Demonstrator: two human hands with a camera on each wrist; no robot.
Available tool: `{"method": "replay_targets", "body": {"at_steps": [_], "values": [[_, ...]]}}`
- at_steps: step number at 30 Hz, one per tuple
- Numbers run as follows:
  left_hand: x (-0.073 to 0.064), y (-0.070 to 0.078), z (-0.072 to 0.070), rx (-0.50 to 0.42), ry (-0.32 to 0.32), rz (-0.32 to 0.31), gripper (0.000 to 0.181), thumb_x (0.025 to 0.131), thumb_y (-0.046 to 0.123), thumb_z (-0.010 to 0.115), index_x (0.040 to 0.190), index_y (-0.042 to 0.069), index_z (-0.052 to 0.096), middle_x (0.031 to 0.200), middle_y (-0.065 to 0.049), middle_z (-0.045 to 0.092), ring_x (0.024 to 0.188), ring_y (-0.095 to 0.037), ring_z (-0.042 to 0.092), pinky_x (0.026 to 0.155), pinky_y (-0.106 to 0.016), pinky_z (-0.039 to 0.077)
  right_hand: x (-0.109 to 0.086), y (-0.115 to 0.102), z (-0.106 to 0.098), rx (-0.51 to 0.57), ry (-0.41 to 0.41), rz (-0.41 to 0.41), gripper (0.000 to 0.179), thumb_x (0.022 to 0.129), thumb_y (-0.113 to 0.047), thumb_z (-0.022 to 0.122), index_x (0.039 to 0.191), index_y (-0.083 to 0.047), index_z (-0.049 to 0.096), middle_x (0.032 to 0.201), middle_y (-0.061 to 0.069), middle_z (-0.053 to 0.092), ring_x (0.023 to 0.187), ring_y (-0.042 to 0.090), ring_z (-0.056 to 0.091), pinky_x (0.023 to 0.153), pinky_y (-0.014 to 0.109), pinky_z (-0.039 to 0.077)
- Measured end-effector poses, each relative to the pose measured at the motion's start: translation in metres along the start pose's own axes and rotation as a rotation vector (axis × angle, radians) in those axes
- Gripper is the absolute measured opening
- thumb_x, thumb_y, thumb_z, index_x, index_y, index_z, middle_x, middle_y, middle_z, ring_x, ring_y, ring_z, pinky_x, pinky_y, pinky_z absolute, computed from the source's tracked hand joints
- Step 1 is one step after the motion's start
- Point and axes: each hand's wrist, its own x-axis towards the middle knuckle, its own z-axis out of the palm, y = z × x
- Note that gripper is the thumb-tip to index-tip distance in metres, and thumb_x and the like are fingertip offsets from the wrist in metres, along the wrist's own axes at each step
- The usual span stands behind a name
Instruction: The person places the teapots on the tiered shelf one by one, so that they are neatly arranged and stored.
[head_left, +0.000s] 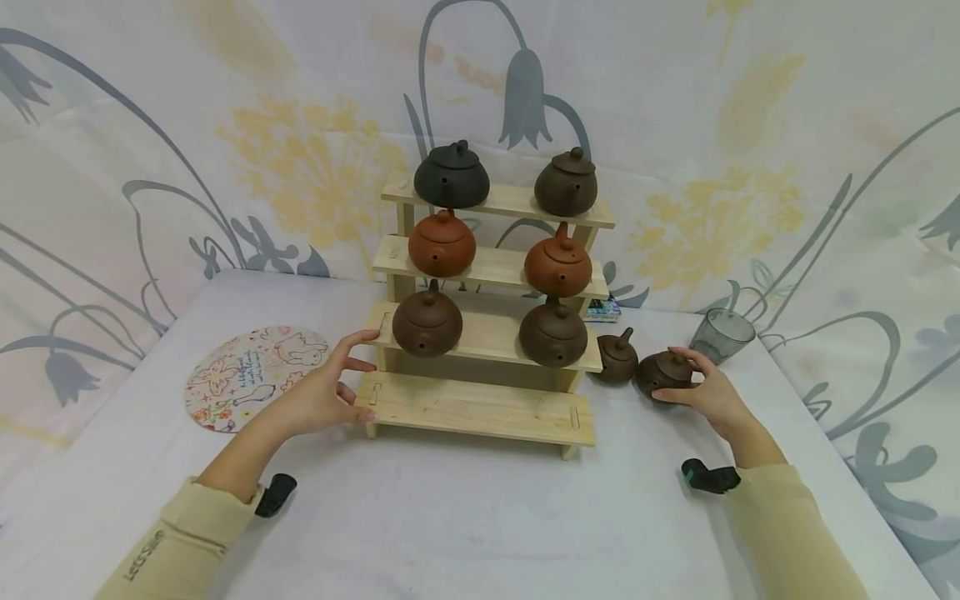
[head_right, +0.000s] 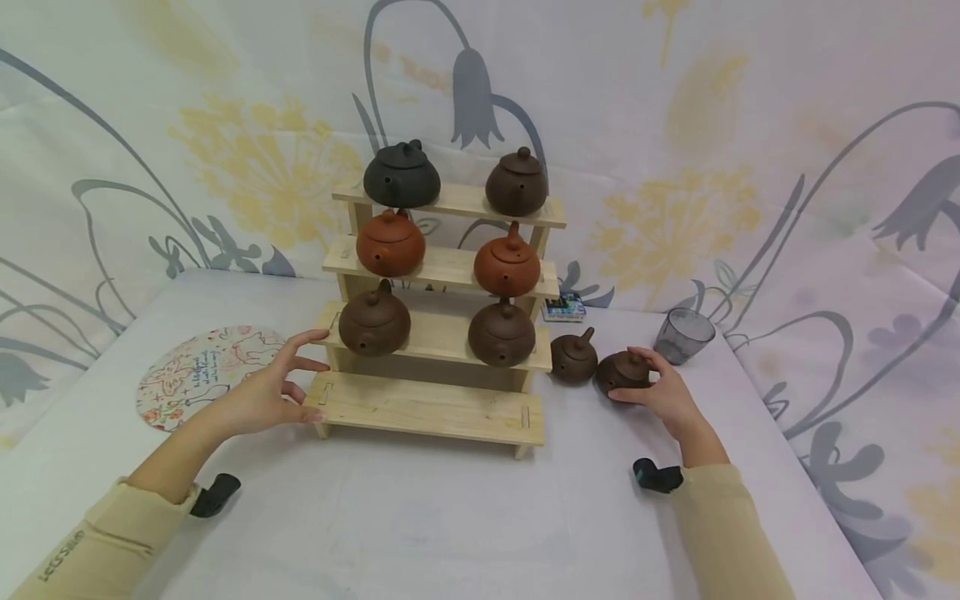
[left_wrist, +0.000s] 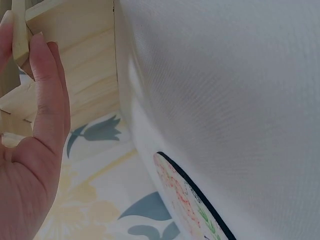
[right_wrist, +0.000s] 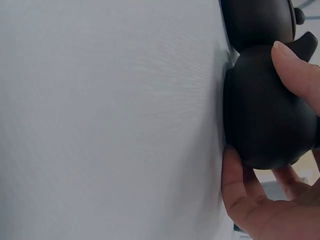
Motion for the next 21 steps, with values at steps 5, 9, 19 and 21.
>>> {"method": "replay_targets", "body": {"at_steps": [5, 9, 19, 21], "values": [[0.001, 0.0, 0.0, 0.004, 0.0, 0.002, 0.102, 0.071, 0.0, 0.079, 0.145, 0.025, 0.014, 0.128, -0.026, 0.047, 0.066, -0.021, 0.055, 0.057, -0.036, 0.046, 0.0, -0.003, -0.003, -0.019, 0.014, 0.017, 0.086, 0.074, -0.013, 0.079, 0.141, 0.004, 0.028, 0.145, 0.026, 0.019, 0.127, 0.04, 0.018, 0.085, 0.026, 0.039], [0.001, 0.001, 0.001, 0.008, 0.002, 0.001, 0.102, 0.071, 0.0, 0.079, 0.145, 0.025, 0.014, 0.128, -0.026, 0.047, 0.066, -0.021, 0.055, 0.058, -0.036, 0.046, 0.0, -0.003, -0.004, -0.01, 0.025, 0.027, 0.085, 0.072, -0.011, 0.08, 0.139, 0.005, 0.031, 0.143, 0.027, 0.02, 0.125, 0.039, 0.02, 0.074, 0.018, 0.042], [0.001, 0.0, 0.001, 0.013, 0.01, -0.026, 0.102, 0.071, 0.001, 0.079, 0.146, 0.026, 0.014, 0.128, -0.026, 0.047, 0.067, -0.021, 0.054, 0.057, -0.035, 0.045, -0.014, -0.02, -0.009, -0.035, 0.016, 0.027, 0.083, 0.076, -0.014, 0.078, 0.14, 0.004, 0.029, 0.142, 0.026, 0.021, 0.127, 0.041, 0.02, 0.073, 0.021, 0.047], [0.001, 0.0, 0.002, 0.016, 0.011, -0.033, 0.102, 0.071, 0.001, 0.079, 0.145, 0.026, 0.014, 0.128, -0.025, 0.047, 0.067, -0.021, 0.055, 0.057, -0.035, 0.045, -0.019, -0.025, -0.01, -0.065, 0.01, 0.021, 0.084, 0.075, -0.016, 0.078, 0.141, 0.003, 0.029, 0.139, 0.026, 0.024, 0.125, 0.04, 0.022, 0.079, 0.026, 0.045]]}}
